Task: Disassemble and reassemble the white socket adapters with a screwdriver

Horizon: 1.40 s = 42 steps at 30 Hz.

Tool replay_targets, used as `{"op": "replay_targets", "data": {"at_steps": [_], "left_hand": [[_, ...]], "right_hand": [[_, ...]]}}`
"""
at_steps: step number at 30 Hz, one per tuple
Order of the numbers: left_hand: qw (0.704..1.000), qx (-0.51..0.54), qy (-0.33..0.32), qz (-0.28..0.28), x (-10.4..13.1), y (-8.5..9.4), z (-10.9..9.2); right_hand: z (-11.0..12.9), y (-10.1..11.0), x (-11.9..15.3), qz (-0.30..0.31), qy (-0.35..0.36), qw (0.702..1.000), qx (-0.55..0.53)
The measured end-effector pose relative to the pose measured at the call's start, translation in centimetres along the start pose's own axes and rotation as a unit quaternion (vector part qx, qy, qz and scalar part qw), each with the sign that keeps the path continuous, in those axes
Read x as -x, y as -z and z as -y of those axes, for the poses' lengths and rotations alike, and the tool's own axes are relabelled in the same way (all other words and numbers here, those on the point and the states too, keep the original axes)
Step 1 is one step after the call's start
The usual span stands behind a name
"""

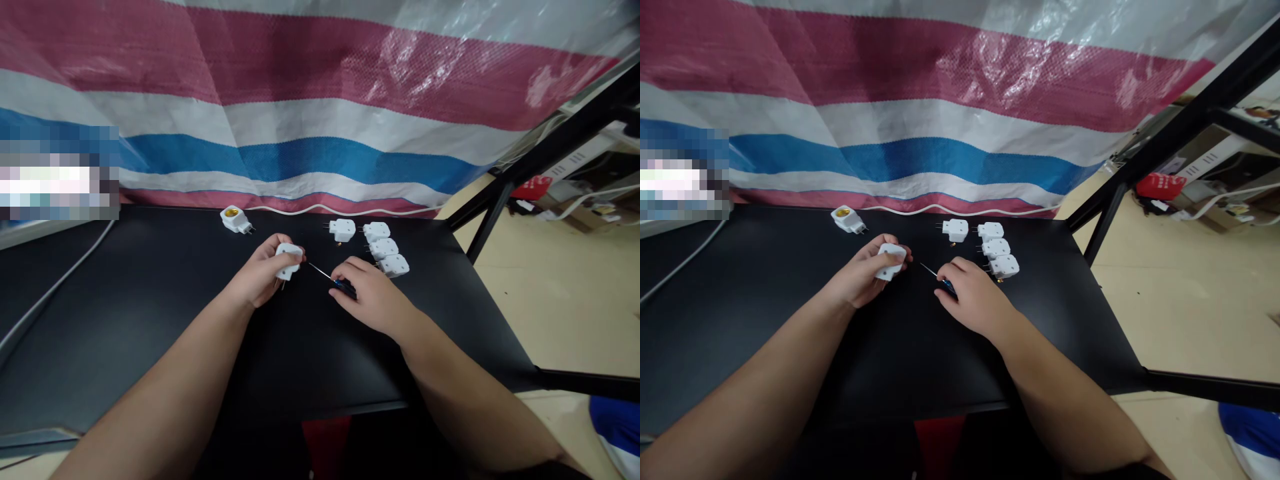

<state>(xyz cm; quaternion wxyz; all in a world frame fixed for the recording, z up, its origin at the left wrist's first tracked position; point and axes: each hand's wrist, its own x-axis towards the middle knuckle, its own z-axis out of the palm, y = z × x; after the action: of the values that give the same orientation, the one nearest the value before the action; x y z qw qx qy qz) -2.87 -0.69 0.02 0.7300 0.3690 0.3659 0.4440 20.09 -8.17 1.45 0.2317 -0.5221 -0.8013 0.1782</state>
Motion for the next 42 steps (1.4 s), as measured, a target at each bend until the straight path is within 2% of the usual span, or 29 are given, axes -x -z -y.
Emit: {"op": "replay_targets", "data": {"at_steps": [4, 7, 9, 12, 14, 17, 20, 24, 28, 33, 38, 42], "left_hand": [[0.998, 0.037, 0.028, -0.032, -0.3, 0.0, -0.2], [0.995, 0.061, 0.048, -0.057, -0.2, -0.2, -0.5], [0.992, 0.091, 0.057, -0.062, -0.2, -0.1, -0.8], [0.988, 0.141, 0.061, -0.029, -0.4, 0.3, -1.3], [0.987, 0.154, 0.049, -0.013, -0.6, 0.7, -1.4], [0.989, 0.142, 0.021, -0.022, -0.8, 0.9, -1.3], [0.99, 0.141, 0.014, -0.016, -0.7, 0.7, -1.3], [0.984, 0.177, 0.027, 0.002, -0.1, 0.4, -1.4], [0.983, 0.176, 0.031, 0.026, 0.0, 0.3, -1.4], [0.987, 0.162, 0.021, 0.002, -0.2, 0.3, -1.3], [0.972, 0.217, 0.08, 0.036, 0.1, 0.4, -1.7], [0.965, 0.22, 0.131, 0.05, 0.3, 0.4, -2.0]], "right_hand": [[-0.3, -0.3, 0.2, 0.07, -0.034, 0.996, 0.052], [-0.3, -0.7, 0.2, 0.083, -0.043, 0.994, 0.054], [-0.3, -0.9, 0.2, 0.066, -0.042, 0.995, 0.056], [-0.3, -0.7, 0.0, 0.01, -0.05, 0.998, 0.029], [-0.4, -0.5, -0.1, -0.049, -0.048, 0.998, -0.014], [-1.0, -0.3, -0.5, -0.127, -0.045, 0.985, -0.108], [-1.9, -0.3, -0.7, -0.161, -0.074, 0.966, -0.187], [-2.5, -0.4, -0.8, -0.165, -0.089, 0.956, -0.224], [-1.9, 0.2, -0.8, -0.163, -0.081, 0.952, -0.247], [-1.5, 0.7, -1.0, -0.183, -0.089, 0.936, -0.288], [-2.1, 0.1, -1.0, -0.177, -0.096, 0.923, -0.328], [-2.1, -0.3, -0.9, -0.155, -0.085, 0.91, -0.376]]}}
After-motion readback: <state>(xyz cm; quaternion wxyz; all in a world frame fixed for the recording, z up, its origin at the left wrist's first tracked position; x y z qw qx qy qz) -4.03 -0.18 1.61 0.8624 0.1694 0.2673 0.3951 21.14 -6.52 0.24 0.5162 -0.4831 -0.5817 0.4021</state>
